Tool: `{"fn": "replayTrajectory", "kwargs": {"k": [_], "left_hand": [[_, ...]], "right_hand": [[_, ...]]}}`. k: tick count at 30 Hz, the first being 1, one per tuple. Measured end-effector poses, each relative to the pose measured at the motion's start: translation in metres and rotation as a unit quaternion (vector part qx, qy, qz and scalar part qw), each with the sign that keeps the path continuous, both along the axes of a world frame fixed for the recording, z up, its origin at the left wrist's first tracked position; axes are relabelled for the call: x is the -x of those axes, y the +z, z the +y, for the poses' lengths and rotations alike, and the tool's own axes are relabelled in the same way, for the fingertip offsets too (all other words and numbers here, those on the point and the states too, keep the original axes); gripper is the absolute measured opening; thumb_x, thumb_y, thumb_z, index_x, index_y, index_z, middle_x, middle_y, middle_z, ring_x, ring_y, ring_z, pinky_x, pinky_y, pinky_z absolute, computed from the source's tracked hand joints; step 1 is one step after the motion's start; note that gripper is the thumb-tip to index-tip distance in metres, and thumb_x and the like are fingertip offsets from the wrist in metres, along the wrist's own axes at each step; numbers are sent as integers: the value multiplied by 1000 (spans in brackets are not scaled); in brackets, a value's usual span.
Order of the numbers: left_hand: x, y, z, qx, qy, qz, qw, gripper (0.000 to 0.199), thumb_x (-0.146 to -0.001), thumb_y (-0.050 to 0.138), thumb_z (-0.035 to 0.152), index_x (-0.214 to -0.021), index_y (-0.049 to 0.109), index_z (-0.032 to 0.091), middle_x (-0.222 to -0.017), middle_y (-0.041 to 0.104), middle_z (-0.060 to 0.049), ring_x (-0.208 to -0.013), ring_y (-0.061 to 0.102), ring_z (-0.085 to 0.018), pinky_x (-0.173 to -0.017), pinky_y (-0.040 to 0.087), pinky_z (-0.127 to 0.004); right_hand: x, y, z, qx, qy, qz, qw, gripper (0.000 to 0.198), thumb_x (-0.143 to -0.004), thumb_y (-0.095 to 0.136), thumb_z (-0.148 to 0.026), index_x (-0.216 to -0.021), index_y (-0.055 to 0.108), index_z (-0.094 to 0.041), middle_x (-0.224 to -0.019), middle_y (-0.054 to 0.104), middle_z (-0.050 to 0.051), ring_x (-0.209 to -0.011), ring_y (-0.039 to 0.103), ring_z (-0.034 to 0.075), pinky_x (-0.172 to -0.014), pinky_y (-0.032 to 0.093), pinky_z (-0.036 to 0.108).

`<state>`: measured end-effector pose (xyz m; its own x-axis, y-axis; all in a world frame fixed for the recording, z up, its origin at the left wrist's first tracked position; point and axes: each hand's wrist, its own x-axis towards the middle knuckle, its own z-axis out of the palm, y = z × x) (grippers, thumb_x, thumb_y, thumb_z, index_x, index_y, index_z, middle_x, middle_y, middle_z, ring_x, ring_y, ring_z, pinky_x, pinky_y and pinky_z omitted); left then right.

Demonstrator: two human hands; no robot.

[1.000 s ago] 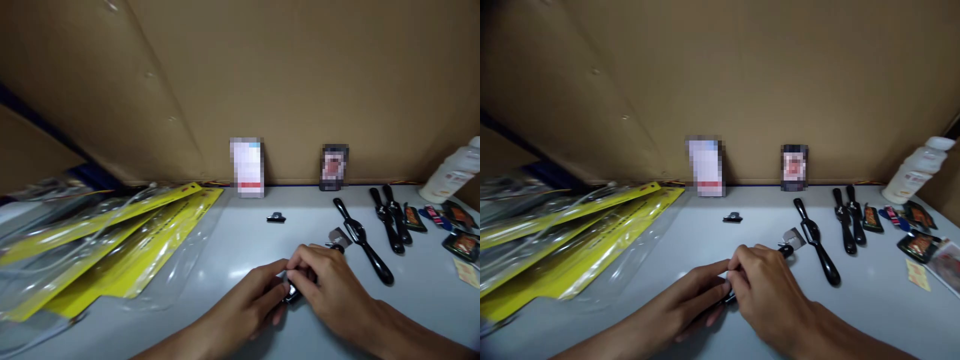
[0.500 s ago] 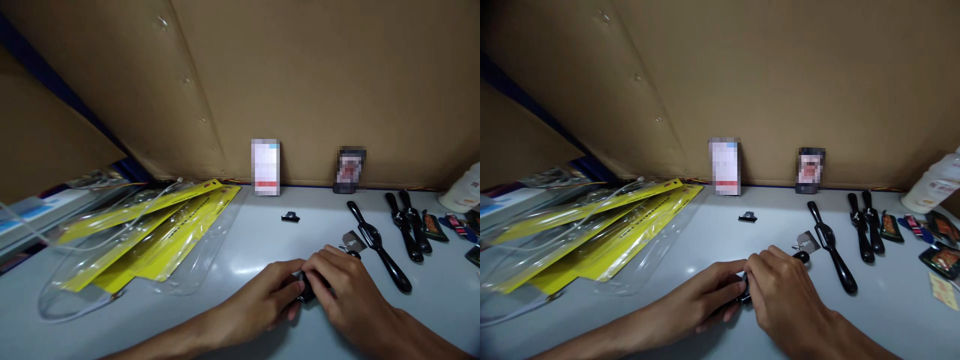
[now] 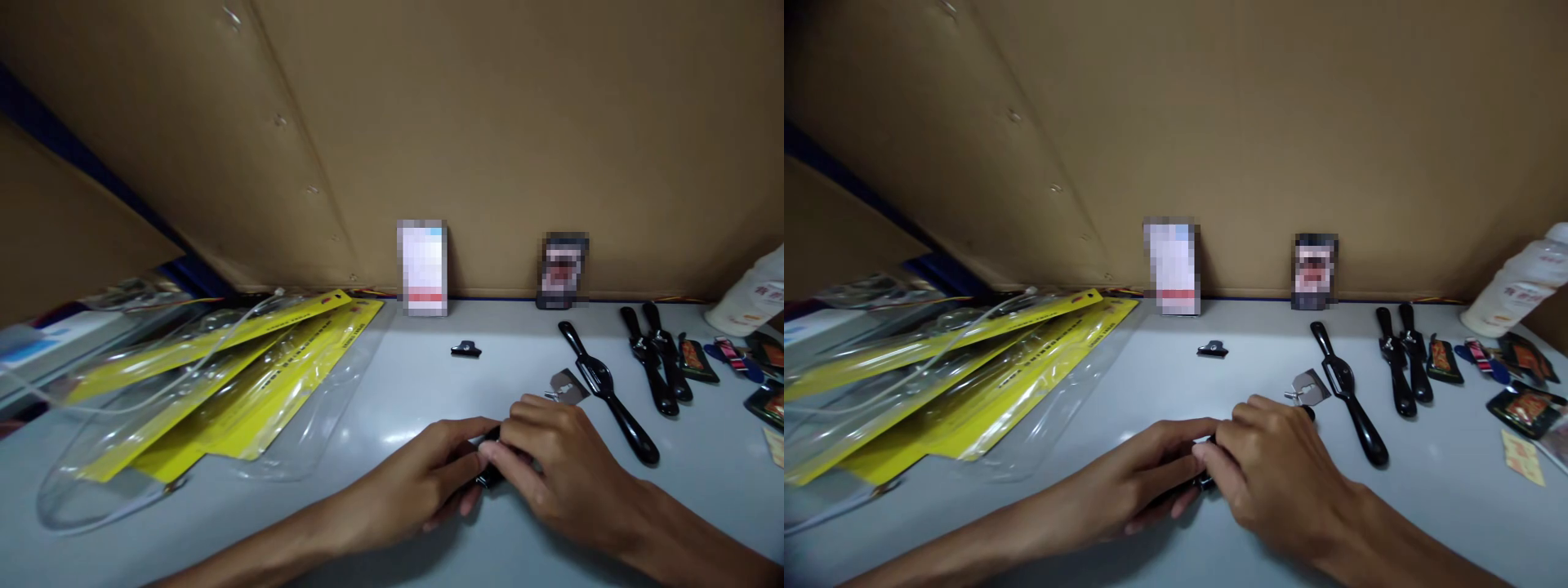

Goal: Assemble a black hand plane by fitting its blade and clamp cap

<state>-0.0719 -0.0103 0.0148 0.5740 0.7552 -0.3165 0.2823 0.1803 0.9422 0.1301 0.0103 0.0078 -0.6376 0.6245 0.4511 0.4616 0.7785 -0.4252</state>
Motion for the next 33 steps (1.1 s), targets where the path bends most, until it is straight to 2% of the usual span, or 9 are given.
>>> {"fn": "replayTrajectory", "kwargs": {"k": [2,5,12,16,19,22,27,31,33], "left_hand": [[1,2,0,6,-3,-1,1000,35,-101,47,50,-109,55,16,-68,51,7,-42,31,-5,-38,23,-19],[3,3,0,15,-6,-4,1000,33,-101,48,47,-108,56,16,-68,51,7,-42,31,-6,-39,24,-19],[1,5,2,19,-11,-22,1000,25,-101,50,43,-99,54,19,-69,52,7,-43,31,-5,-39,23,-19],[1,7,3,20,-18,-24,999,26,-101,49,43,-102,56,18,-69,51,7,-43,32,-6,-39,24,-19],[3,6,2,23,-14,-21,999,29,-100,49,43,-109,58,17,-69,52,6,-43,32,-6,-40,25,-20],[4,4,2,27,-5,-18,999,30,-100,49,46,-107,56,18,-69,52,7,-43,31,-6,-40,25,-20],[4,4,4,20,-14,-14,1000,32,-100,50,48,-106,57,18,-69,49,7,-45,31,-6,-40,23,-20],[2,7,2,10,-14,-6,1000,39,-101,48,49,-114,61,15,-68,46,7,-48,30,-7,-42,23,-20],[2,8,1,10,-12,-6,1000,42,-101,47,49,-123,62,16,-67,45,7,-48,30,-8,-44,24,-21]], "right_hand": [[-6,5,3,46,22,13,999,16,-101,58,-20,-90,70,-16,-77,62,0,-69,55,15,-65,37,30],[-13,8,9,33,39,-11,999,15,-102,58,-20,-107,71,-19,-86,64,2,-76,57,16,-68,39,29],[-7,7,7,-83,28,-41,995,38,-108,48,-23,-75,64,-15,-73,58,3,-65,47,16,-59,31,31],[-9,19,7,3,77,47,996,39,-106,53,-20,-67,62,-16,-62,53,-2,-57,44,11,-57,34,27],[-17,26,12,30,65,45,996,20,-102,55,-15,-96,74,-16,-72,62,-1,-62,52,11,-60,39,26],[-21,22,15,14,89,-24,996,24,-101,56,-17,-117,74,-20,-80,63,1,-67,55,13,-62,40,27],[-14,9,8,-52,47,-51,996,29,-104,50,-20,-83,69,-15,-77,61,4,-66,51,16,-60,38,30],[-9,12,4,44,85,31,995,31,-104,55,-22,-76,68,-15,-71,60,0,-62,51,12,-59,38,26],[-11,15,6,62,73,60,994,25,-102,57,-19,-81,71,-15,-71,60,-1,-61,51,10,-60,38,25]]}}
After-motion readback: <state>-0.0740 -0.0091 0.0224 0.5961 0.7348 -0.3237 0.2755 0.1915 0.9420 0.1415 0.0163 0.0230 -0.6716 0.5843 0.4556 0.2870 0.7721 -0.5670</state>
